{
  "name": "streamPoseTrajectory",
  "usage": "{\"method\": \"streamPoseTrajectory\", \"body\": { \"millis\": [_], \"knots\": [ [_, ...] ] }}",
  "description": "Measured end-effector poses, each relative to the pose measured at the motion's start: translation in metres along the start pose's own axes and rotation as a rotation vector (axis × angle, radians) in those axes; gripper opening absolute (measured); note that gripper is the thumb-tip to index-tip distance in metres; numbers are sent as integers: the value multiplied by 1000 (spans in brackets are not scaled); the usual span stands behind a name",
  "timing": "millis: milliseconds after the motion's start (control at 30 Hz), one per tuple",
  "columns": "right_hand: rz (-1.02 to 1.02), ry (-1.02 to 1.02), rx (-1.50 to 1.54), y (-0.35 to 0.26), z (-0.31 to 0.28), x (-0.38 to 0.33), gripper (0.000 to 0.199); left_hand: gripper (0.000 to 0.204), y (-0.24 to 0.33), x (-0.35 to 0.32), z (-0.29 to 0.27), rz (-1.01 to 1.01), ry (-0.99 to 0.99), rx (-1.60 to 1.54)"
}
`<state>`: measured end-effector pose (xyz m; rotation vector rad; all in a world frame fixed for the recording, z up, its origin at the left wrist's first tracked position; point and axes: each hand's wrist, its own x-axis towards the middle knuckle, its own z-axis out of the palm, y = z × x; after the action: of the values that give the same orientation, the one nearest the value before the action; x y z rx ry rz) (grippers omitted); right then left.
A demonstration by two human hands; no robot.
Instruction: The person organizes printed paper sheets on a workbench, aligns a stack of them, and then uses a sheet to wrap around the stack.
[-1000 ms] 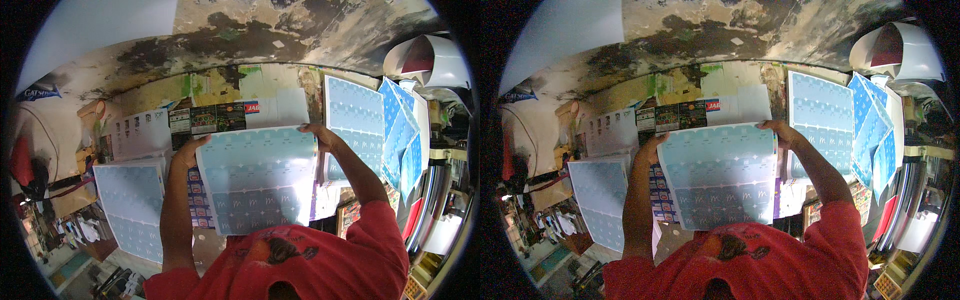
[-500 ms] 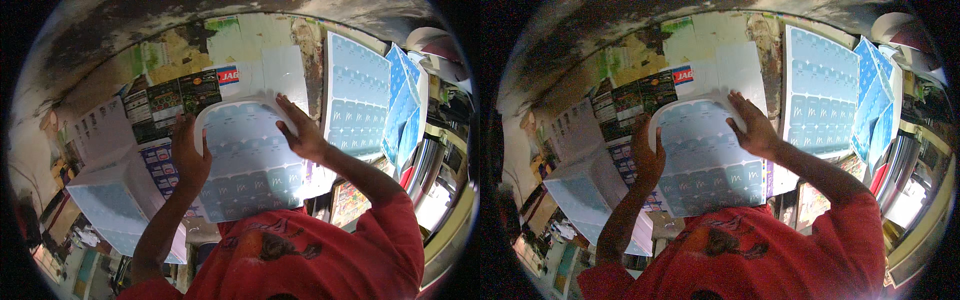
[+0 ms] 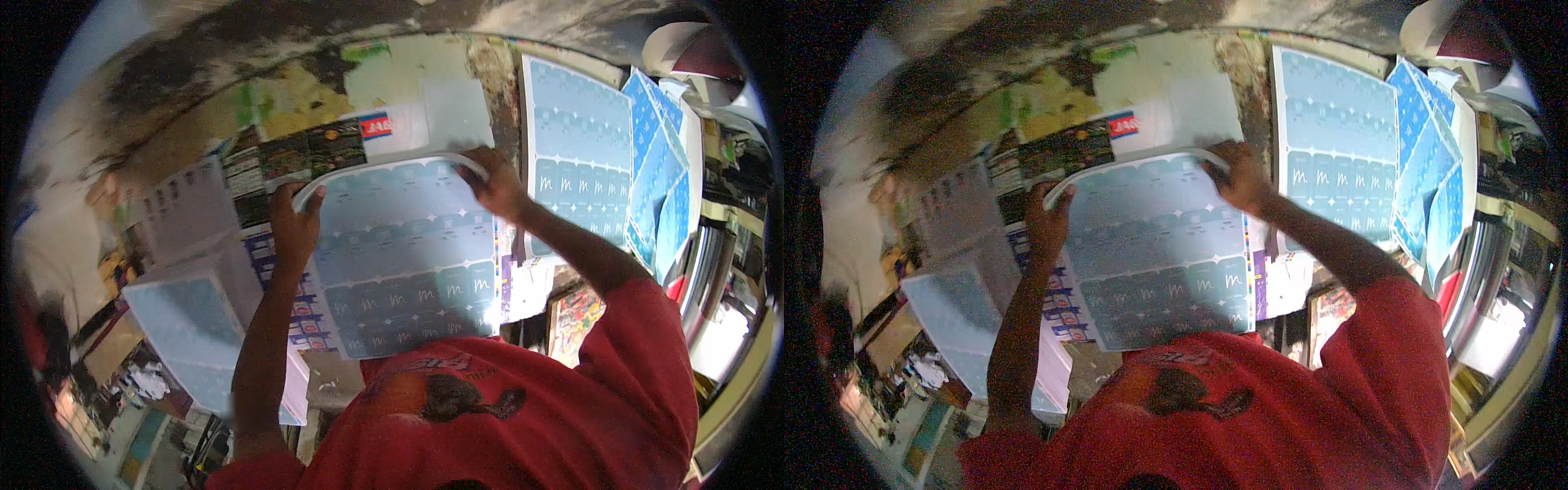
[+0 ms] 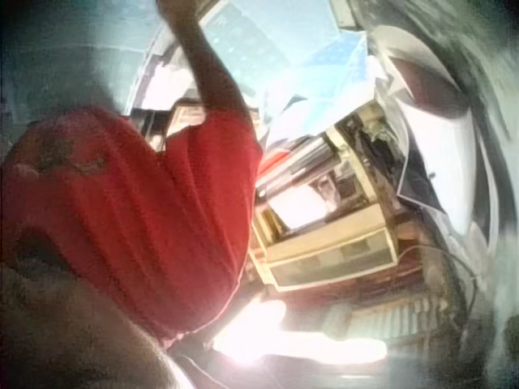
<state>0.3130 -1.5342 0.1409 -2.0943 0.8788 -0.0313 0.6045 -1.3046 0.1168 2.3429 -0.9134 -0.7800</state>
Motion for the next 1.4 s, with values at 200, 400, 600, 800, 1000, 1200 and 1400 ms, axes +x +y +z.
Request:
{"method": "streamPoseTrajectory", "body": {
  "millis": [200, 400, 600, 800, 1000, 1200, 1400],
  "knots": [
    [224, -577, -31, 17, -59, 54, 66, 72, -51, -214, 32, -243, 497, -139],
    [232, -828, -34, -61, -14, 123, 71, 50, -102, -351, 131, 171, -140, 245],
    [-209, -496, -238, -95, 57, 98, 59, 50, -89, -359, 128, -383, -425, -235],
    [-188, -266, -34, -161, -3, 30, 41, 55, -50, -359, 68, -134, -14, -190],
    [-250, 172, 533, -136, -104, -89, 37, 51, 13, -319, -53, -19, 375, -814],
    [-25, 249, 673, -56, -38, -171, 61, 69, 24, -277, -63, 62, 251, -815],
    [-76, 596, 1003, -60, 18, -217, 63, 72, 5, -241, -60, 16, 420, -388]
  ]
}}
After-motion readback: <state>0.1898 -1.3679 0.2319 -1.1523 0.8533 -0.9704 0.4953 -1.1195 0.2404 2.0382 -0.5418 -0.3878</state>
